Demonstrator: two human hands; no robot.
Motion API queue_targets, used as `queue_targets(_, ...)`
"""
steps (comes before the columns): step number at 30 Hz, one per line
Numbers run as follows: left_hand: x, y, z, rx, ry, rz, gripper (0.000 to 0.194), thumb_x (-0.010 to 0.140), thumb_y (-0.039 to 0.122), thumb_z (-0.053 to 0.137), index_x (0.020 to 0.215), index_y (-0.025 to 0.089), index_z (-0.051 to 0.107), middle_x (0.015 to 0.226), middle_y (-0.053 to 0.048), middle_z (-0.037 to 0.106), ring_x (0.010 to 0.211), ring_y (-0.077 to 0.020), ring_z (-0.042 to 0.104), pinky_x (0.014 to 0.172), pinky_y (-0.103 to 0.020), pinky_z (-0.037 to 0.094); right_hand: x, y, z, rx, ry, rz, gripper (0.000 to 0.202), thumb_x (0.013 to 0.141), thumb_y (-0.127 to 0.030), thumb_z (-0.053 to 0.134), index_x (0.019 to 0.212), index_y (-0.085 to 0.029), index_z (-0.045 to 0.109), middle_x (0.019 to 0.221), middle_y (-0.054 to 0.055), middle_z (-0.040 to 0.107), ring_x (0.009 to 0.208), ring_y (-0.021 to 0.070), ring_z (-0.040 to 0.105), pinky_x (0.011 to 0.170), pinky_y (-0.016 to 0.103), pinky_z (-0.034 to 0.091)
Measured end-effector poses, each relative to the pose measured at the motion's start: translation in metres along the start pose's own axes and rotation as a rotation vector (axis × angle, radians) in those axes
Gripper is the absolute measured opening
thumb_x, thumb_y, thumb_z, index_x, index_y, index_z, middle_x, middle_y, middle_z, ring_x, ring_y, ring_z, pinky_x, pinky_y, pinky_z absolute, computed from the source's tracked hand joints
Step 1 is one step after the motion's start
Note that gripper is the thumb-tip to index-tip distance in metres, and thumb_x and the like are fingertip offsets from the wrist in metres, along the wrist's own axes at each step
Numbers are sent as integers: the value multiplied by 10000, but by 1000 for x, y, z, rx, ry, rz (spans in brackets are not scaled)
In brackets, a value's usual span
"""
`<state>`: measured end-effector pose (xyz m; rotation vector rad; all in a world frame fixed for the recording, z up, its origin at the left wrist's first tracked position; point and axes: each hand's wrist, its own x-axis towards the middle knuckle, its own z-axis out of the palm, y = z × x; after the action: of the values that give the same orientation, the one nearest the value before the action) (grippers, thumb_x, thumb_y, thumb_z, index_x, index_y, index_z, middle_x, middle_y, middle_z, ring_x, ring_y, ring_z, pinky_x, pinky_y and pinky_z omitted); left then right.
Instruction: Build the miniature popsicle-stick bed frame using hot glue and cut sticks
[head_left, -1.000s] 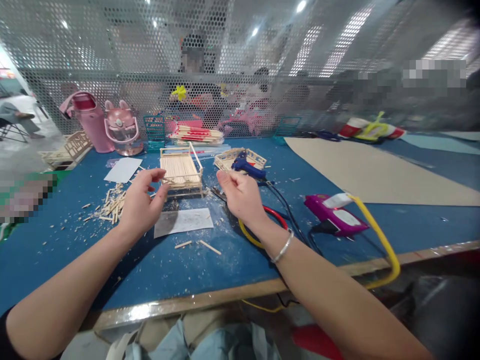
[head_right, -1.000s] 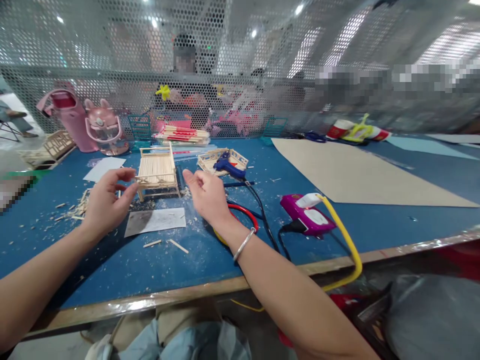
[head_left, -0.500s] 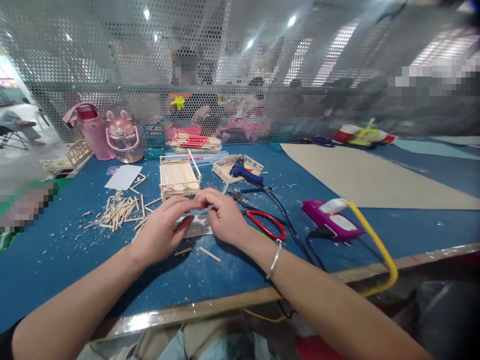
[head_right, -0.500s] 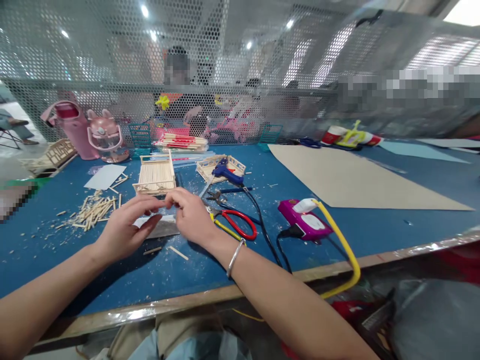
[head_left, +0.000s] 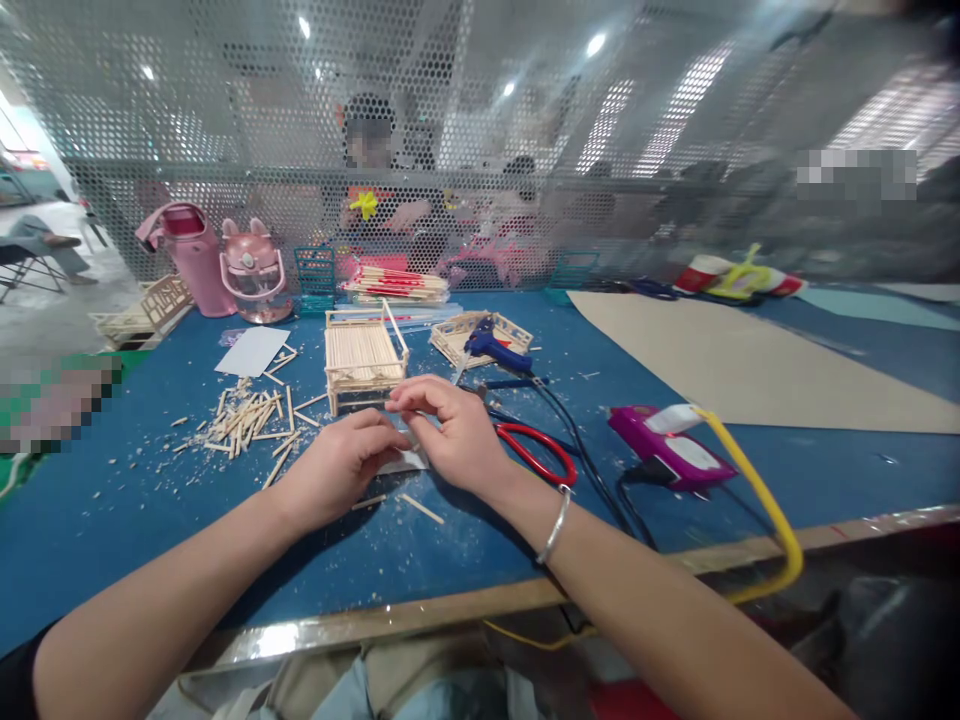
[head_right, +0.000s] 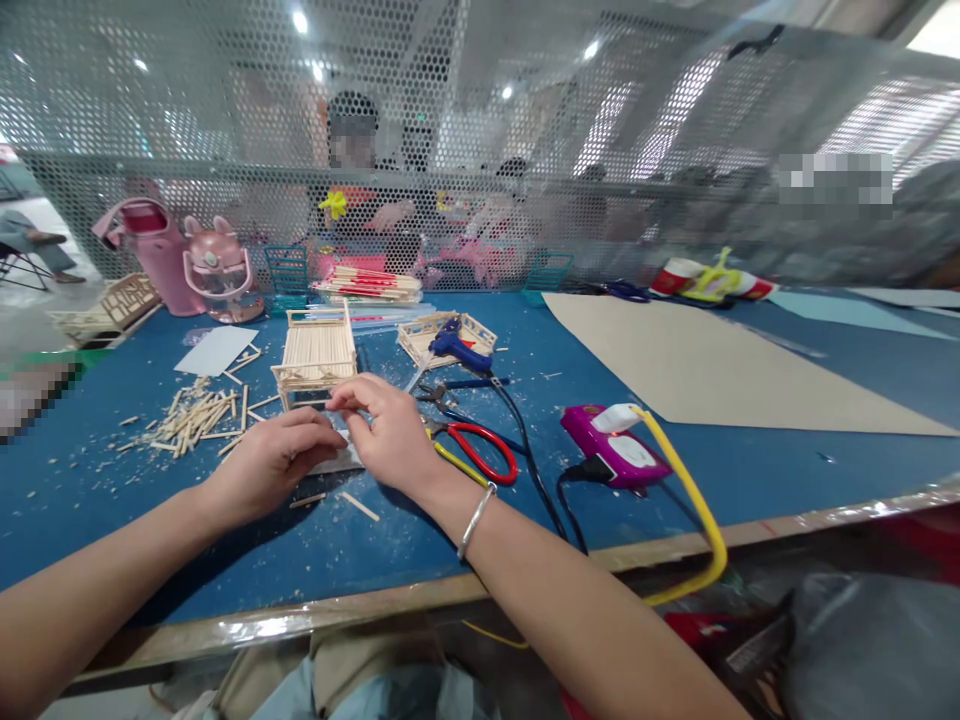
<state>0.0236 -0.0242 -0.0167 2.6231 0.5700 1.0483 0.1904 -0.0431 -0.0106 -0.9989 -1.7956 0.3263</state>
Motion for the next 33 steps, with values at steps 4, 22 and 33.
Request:
queue_targets(4,-1,1,-1,26,-42,-47,234,802,20,506,912,165,652,882,-54,642,783,-130,623,714,-249,517,0,-1,2,133,27,64,167,766,-64,501,809,-198,592,905,23,641,844,129,641,777,285,517)
queue_targets(22,4,-19,-43,265,-268,-600,224,811,293,513,879,212,710,827,-34,732,720,-184,641,654,-280,445,13,1,-29,-410,-211,193,41,735,-142,578,750,-178,589,844,34,602,687,125,535,632,274,409)
queue_targets(33,0,-18,-23,175,-480,-432,229,801,279,520,917,192,698,884,-49,711,792,-175,625,699,-264,444,9,3,-10,-582,-547,213,146,815,-247,582,860,-203,713,866,40,687,795,155,595,715,264,398)
